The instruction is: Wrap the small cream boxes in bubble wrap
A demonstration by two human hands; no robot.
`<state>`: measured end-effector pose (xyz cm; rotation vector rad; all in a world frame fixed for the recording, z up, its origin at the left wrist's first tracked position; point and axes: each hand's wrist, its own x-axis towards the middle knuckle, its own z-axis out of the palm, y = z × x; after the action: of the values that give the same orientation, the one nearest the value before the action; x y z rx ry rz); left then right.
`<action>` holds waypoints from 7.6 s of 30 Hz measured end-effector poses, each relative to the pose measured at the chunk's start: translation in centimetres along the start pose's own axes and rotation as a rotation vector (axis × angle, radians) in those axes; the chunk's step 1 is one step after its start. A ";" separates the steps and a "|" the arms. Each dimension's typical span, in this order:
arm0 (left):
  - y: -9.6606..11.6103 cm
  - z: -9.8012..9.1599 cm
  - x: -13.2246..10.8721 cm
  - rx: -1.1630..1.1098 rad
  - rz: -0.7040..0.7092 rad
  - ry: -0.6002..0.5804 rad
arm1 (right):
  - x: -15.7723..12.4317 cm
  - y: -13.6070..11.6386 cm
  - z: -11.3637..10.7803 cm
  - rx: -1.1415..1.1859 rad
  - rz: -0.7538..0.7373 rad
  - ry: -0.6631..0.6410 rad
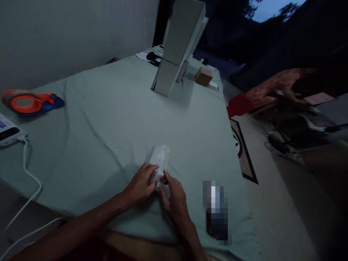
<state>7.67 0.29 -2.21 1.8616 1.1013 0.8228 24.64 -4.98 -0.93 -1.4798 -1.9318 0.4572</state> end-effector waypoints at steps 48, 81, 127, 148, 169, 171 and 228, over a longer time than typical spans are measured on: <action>-0.5 -0.8 0.0 0.143 0.046 -0.047 | 0.7 1.6 -1.5 -0.147 -0.304 -0.220; 0.1 -1.2 2.5 -0.303 -0.334 -0.108 | 3.3 2.1 0.7 0.323 0.149 -0.038; -0.8 -0.7 2.3 -0.479 -0.339 -0.018 | 3.9 2.5 -0.6 -0.079 -0.243 -0.133; -1.3 0.1 0.1 0.294 0.289 0.259 | 3.9 2.3 -0.1 -0.082 -0.316 -0.026; -1.4 0.5 -0.1 0.146 0.143 0.242 | 3.8 2.1 -0.4 -0.005 -0.282 -0.035; -1.3 0.5 -0.2 0.136 0.117 0.235 | 3.8 2.2 -0.7 0.079 -0.223 -0.011; 0.0 -0.8 5.1 -0.365 -0.263 0.121 | 11.9 3.4 -2.7 0.456 0.218 0.170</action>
<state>9.11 5.17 -1.21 1.3492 1.1534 0.9202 27.11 7.04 2.27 -1.3758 -1.4212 0.7843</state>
